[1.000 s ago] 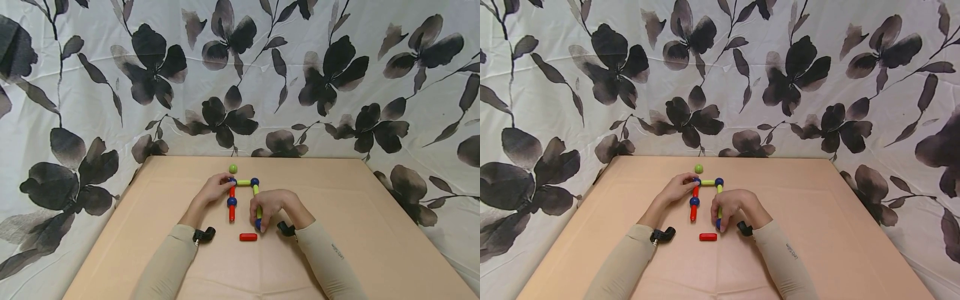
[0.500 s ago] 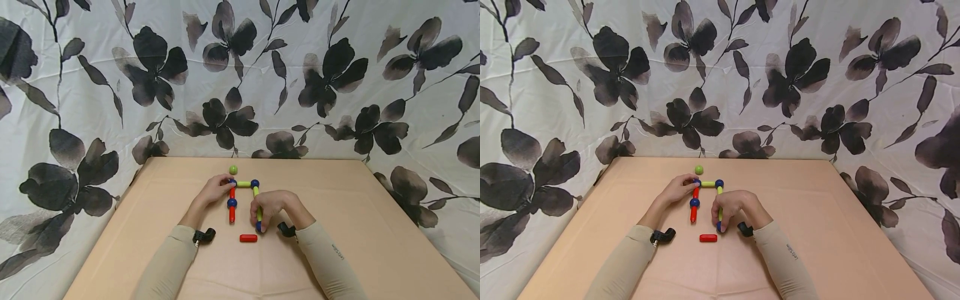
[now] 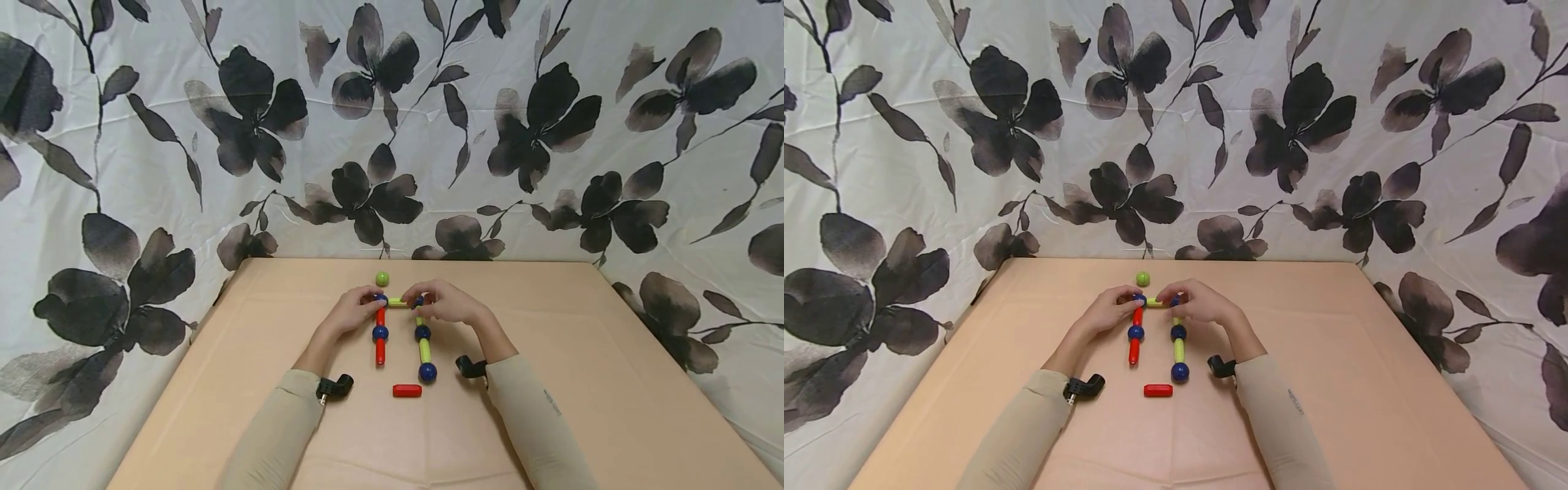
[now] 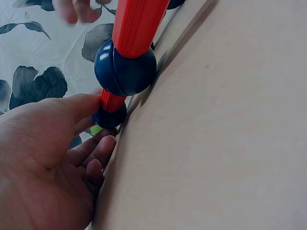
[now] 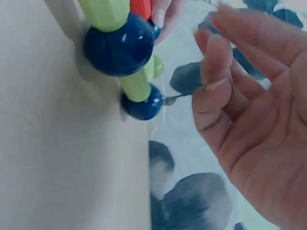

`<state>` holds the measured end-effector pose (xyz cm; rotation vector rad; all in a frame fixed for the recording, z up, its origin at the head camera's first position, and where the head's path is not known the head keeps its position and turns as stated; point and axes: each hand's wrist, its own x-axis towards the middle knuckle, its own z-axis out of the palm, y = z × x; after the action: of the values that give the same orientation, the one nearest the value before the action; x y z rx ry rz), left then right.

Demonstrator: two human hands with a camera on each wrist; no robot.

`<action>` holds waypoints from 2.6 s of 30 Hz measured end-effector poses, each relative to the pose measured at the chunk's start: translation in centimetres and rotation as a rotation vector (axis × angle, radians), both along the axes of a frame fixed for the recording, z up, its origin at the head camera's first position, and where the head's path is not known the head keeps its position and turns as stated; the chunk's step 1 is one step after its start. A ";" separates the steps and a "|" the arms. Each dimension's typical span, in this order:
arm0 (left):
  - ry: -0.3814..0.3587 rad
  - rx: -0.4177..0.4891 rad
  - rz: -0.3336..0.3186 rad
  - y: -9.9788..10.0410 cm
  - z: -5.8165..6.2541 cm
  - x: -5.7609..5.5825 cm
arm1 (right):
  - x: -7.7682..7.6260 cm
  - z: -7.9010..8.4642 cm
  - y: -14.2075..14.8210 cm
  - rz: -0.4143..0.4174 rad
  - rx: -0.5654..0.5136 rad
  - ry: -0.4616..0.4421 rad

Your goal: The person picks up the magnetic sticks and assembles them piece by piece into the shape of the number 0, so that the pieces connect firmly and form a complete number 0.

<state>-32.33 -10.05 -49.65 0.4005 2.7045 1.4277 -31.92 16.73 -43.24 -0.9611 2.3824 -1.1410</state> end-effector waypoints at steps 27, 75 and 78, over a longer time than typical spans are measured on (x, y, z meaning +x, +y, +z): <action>-0.014 0.013 0.017 0.0 0.4 -0.1 | -2.6 -5.1 -0.1 -0.325 -0.112 -0.096; 0.107 -0.066 -0.016 -2.2 4.2 -0.5 | -2.5 -5.6 -0.1 -0.300 -0.127 -0.075; 0.038 -0.040 -0.088 -2.9 4.3 0.5 | -2.4 -5.5 -0.1 -0.306 -0.133 -0.078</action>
<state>-31.85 -12.97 -45.32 0.5423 2.7028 1.3548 -34.37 16.65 -48.74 -0.5878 2.4735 -1.4331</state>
